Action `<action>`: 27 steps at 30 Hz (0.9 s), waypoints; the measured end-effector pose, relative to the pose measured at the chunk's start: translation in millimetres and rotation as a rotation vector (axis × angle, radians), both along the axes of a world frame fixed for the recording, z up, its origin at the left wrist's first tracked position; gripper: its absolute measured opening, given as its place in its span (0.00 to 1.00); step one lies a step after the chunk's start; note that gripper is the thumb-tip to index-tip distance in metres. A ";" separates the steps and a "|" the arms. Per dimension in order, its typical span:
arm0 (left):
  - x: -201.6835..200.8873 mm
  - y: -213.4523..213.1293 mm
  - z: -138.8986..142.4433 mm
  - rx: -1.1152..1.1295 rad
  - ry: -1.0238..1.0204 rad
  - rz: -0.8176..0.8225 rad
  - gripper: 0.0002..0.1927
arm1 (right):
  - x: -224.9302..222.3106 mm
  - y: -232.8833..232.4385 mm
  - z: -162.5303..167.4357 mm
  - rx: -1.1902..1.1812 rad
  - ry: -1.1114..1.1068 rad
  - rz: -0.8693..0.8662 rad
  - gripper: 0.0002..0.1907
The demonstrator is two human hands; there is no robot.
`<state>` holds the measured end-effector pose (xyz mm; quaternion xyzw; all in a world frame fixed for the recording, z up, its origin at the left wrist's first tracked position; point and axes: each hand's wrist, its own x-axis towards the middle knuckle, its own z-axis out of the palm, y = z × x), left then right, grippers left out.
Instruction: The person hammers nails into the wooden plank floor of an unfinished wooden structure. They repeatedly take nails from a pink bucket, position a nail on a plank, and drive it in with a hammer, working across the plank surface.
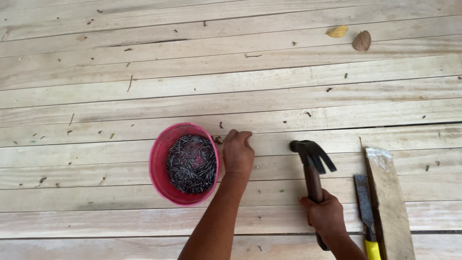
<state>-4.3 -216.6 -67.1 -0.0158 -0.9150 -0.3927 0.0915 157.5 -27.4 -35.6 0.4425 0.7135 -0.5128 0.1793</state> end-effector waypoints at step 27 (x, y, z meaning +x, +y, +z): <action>11.0 7.9 -10.3 0.126 0.160 -0.094 0.06 | -12.4 -22.2 0.0 0.154 -0.165 0.263 0.22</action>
